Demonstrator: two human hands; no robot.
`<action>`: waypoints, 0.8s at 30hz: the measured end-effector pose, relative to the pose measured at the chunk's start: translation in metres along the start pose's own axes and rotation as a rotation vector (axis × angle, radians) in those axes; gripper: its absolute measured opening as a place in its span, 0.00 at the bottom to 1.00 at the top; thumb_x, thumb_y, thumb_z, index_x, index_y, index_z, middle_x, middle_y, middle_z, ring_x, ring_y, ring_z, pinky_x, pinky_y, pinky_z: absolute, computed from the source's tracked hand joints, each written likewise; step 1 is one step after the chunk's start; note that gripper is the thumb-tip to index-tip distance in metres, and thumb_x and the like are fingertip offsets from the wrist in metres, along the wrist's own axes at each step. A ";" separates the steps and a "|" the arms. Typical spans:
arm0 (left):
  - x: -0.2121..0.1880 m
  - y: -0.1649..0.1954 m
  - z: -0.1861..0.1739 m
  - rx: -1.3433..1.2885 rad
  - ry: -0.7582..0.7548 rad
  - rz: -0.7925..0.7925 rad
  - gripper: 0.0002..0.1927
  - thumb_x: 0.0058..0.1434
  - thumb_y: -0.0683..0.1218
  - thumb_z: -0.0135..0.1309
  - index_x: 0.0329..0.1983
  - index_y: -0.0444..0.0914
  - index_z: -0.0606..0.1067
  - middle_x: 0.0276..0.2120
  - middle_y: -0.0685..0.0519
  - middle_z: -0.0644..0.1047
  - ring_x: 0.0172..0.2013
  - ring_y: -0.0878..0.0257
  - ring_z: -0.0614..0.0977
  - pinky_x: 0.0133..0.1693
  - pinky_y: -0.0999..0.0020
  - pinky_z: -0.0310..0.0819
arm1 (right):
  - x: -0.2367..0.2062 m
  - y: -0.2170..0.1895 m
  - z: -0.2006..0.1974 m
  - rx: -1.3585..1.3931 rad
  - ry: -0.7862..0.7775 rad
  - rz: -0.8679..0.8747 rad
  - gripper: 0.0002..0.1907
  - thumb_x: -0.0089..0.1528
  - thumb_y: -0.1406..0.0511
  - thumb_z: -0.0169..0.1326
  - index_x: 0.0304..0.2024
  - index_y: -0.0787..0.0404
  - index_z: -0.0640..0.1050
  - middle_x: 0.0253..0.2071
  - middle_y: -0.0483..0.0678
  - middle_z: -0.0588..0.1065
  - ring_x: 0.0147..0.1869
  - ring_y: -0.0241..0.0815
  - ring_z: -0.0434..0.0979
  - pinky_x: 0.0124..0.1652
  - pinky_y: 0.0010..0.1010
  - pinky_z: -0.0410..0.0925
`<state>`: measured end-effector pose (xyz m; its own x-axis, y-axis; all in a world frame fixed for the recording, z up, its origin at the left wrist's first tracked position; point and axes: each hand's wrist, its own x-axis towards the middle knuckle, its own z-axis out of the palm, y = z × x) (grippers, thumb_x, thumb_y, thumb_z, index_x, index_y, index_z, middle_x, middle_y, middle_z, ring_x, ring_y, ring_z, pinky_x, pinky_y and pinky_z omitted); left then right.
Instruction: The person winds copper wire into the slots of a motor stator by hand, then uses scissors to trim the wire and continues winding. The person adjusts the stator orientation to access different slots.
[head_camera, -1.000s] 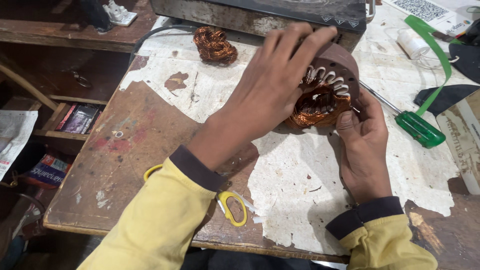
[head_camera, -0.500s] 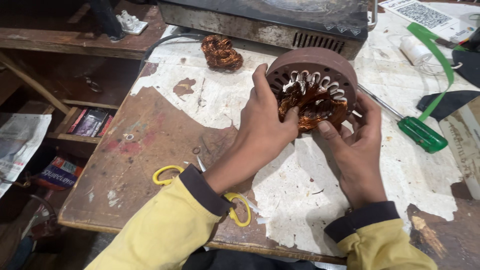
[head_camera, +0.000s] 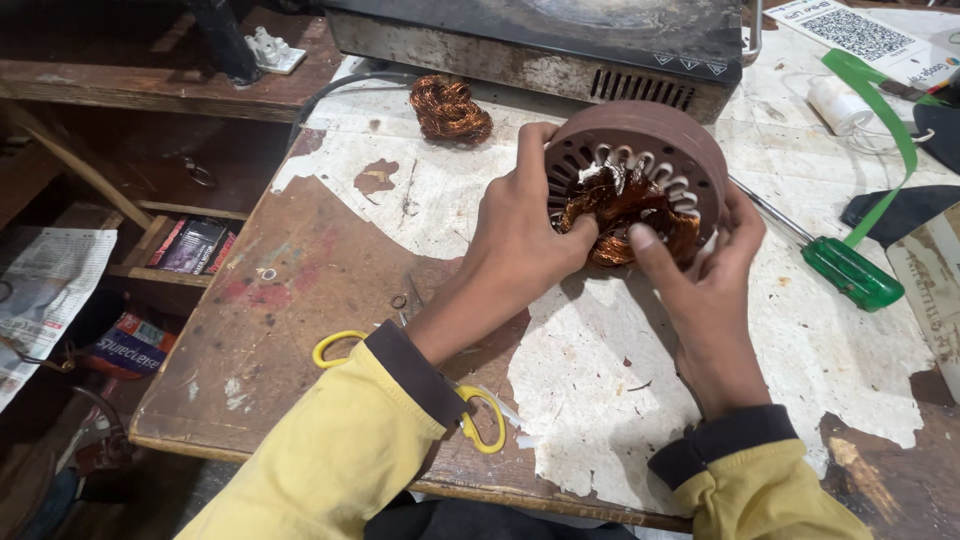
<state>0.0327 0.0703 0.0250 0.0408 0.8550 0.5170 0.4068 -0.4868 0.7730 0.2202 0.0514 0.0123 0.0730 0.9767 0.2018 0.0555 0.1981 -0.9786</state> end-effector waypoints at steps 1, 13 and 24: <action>0.001 0.000 -0.001 0.003 -0.033 -0.002 0.36 0.54 0.39 0.60 0.62 0.35 0.56 0.42 0.36 0.82 0.42 0.44 0.88 0.46 0.56 0.86 | 0.001 0.000 0.000 0.002 -0.014 -0.022 0.40 0.60 0.69 0.60 0.68 0.60 0.53 0.60 0.50 0.67 0.63 0.46 0.75 0.53 0.33 0.77; 0.015 0.002 0.004 0.331 0.048 0.293 0.65 0.40 0.46 0.76 0.75 0.43 0.44 0.60 0.34 0.71 0.58 0.35 0.74 0.57 0.45 0.73 | 0.005 0.002 -0.009 -0.098 -0.079 -0.219 0.34 0.57 0.74 0.60 0.65 0.67 0.67 0.53 0.50 0.75 0.56 0.40 0.80 0.56 0.30 0.76; 0.010 -0.001 0.019 0.307 0.220 0.349 0.58 0.46 0.41 0.72 0.74 0.44 0.47 0.52 0.39 0.75 0.46 0.45 0.81 0.48 0.53 0.80 | 0.005 0.001 -0.016 0.049 -0.119 -0.207 0.35 0.55 0.77 0.60 0.66 0.70 0.68 0.56 0.52 0.75 0.58 0.39 0.79 0.57 0.29 0.75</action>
<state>0.0497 0.0823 0.0227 0.0423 0.5771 0.8156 0.6537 -0.6333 0.4142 0.2362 0.0546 0.0133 -0.0533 0.9172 0.3948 0.0084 0.3958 -0.9183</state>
